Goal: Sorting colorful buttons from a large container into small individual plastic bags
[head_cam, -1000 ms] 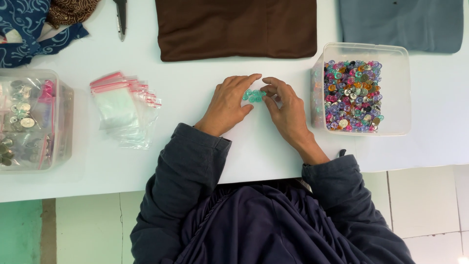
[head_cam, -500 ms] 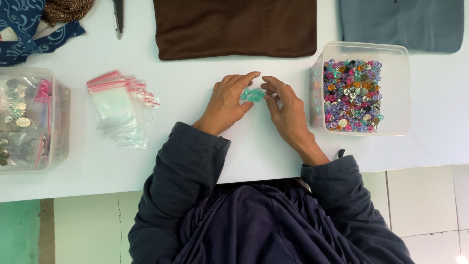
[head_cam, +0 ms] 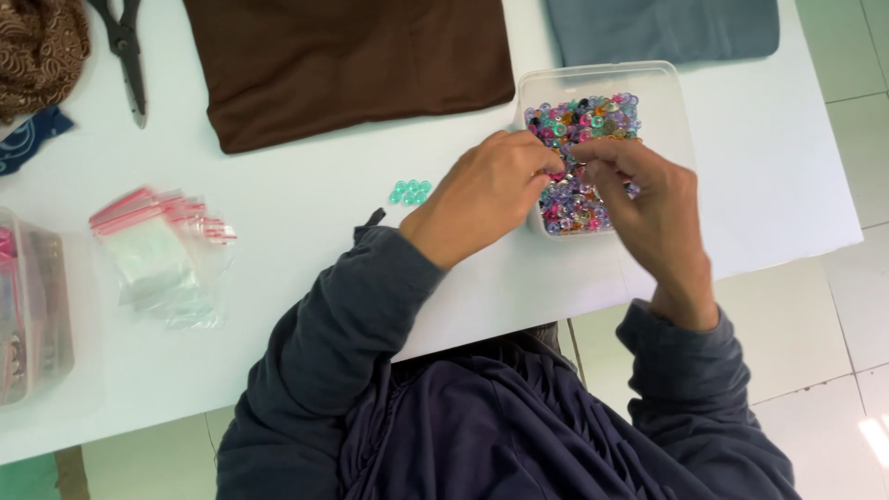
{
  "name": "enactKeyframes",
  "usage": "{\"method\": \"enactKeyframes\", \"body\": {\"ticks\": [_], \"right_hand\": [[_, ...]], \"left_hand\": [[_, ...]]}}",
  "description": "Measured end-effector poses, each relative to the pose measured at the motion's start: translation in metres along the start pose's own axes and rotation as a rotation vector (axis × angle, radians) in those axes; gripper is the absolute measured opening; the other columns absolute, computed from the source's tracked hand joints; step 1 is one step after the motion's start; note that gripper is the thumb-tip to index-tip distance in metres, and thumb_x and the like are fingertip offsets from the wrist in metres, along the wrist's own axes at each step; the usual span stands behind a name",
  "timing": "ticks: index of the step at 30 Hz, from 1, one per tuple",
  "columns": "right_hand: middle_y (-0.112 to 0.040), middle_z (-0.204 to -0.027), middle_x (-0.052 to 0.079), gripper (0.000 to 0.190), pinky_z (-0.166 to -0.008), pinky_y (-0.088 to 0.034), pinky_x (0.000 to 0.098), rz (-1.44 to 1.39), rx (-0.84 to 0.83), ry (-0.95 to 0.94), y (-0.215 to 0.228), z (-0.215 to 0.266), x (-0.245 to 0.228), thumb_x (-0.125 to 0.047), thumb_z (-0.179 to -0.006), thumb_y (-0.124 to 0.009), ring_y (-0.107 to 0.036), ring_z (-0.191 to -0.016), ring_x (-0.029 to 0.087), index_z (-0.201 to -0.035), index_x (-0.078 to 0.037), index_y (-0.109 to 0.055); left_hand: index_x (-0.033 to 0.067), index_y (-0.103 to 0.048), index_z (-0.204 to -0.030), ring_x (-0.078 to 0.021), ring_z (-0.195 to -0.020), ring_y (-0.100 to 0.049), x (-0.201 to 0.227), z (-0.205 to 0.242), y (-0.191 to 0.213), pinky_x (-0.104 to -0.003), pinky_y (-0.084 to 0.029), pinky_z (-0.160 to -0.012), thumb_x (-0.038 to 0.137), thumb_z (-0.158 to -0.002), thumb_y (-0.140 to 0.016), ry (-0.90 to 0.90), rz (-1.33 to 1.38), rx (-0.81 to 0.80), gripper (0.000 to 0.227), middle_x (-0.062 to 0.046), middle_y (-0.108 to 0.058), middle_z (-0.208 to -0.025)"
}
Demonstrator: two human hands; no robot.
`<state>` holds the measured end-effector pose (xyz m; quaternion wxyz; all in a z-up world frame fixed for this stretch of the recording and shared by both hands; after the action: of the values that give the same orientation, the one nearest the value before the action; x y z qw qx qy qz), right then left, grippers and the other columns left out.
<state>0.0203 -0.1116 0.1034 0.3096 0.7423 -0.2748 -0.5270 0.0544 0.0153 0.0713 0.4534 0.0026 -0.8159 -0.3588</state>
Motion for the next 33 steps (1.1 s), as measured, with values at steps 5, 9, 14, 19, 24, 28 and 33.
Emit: {"method": "enactKeyframes", "body": {"ticks": [5, 9, 14, 19, 24, 28, 33], "right_hand": [[-0.076, -0.091, 0.020, 0.029, -0.076, -0.054, 0.0445, 0.203, -0.218, -0.266, 0.018, -0.011, 0.086, 0.002, -0.104, -0.053, -0.073, -0.081, 0.034, -0.124, -0.001, -0.073], [-0.074, -0.102, 0.034, 0.038, -0.079, -0.060, 0.0548, 0.302, -0.435, -0.434, 0.012, -0.014, 0.090, 0.012, -0.099, -0.055, -0.073, -0.097, 0.046, -0.136, 0.009, -0.063], [-0.073, -0.105, 0.030, 0.045, -0.081, -0.059, 0.0505, 0.164, -0.474, -0.453, 0.002, -0.015, 0.108, 0.006, -0.100, -0.049, -0.077, -0.084, 0.036, -0.144, -0.001, -0.059], [-0.070, -0.118, 0.029, 0.054, -0.087, -0.055, 0.0510, 0.016, -0.465, -0.466, 0.003, -0.009, 0.094, 0.007, -0.095, -0.048, -0.077, -0.085, 0.032, -0.146, -0.007, -0.059], [-0.066, -0.124, 0.027, 0.038, -0.081, -0.062, 0.0443, 0.225, -0.598, -0.291, -0.007, -0.005, 0.050, -0.001, -0.088, -0.070, -0.072, -0.104, 0.036, -0.126, -0.001, -0.070], [-0.064, -0.121, 0.024, 0.031, -0.075, -0.064, 0.0442, 0.310, -0.572, -0.209, -0.030, -0.002, 0.086, -0.002, -0.089, -0.072, -0.072, -0.101, 0.036, -0.120, 0.000, -0.072], [-0.067, -0.110, 0.023, 0.022, -0.069, -0.064, 0.0397, 0.258, -0.501, -0.188, -0.030, -0.012, 0.111, -0.001, -0.094, -0.071, -0.074, -0.095, 0.035, -0.115, 0.001, -0.076]], "left_hand": [[0.0065, -0.053, -0.085, -0.0249, -0.068, -0.053, -0.020, -0.053, -0.091, -0.041, -0.043, -0.061, -0.003, -0.089, -0.052, 0.083, -0.134, -0.211, 0.011, -0.008, -0.051, -0.075], [-0.0024, -0.065, -0.078, -0.0228, -0.058, -0.058, -0.047, -0.077, -0.143, -0.036, -0.057, -0.060, 0.002, -0.093, -0.058, -0.064, -0.110, -0.108, 0.017, -0.006, -0.050, -0.059], [-0.0067, -0.059, -0.102, -0.0307, -0.069, -0.064, -0.062, -0.085, -0.166, -0.044, -0.060, -0.055, 0.004, -0.094, -0.058, 0.021, -0.273, -0.198, 0.013, -0.025, -0.056, -0.099], [-0.0077, -0.056, -0.107, -0.0397, -0.071, -0.070, -0.080, -0.071, -0.166, -0.047, -0.062, -0.053, 0.010, -0.085, -0.073, 0.049, -0.128, -0.312, 0.033, -0.024, -0.060, -0.092], [-0.0091, -0.062, -0.091, -0.0381, -0.064, -0.067, -0.080, -0.061, -0.157, -0.044, -0.059, -0.053, 0.004, -0.089, -0.065, 0.112, -0.111, -0.304, 0.014, -0.026, -0.062, -0.082], [-0.0002, -0.063, -0.083, -0.0300, -0.061, -0.068, -0.077, -0.061, -0.157, -0.038, -0.057, -0.049, 0.007, -0.089, -0.063, 0.107, -0.194, -0.307, 0.010, -0.015, -0.062, -0.074], [-0.0007, -0.061, -0.080, -0.0349, -0.060, -0.068, -0.074, -0.065, -0.149, -0.040, -0.057, -0.047, 0.006, -0.086, -0.066, 0.088, -0.075, -0.228, 0.011, -0.020, -0.062, -0.071]]}}
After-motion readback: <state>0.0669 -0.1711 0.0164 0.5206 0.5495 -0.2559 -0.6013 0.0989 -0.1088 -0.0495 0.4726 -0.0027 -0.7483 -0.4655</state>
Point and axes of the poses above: each hand's wrist, its own z-axis away from the middle knuckle, its own y-axis out of the back of the hand, x = y × z, the point moved 10 cm from there along -z, towards the middle knuckle
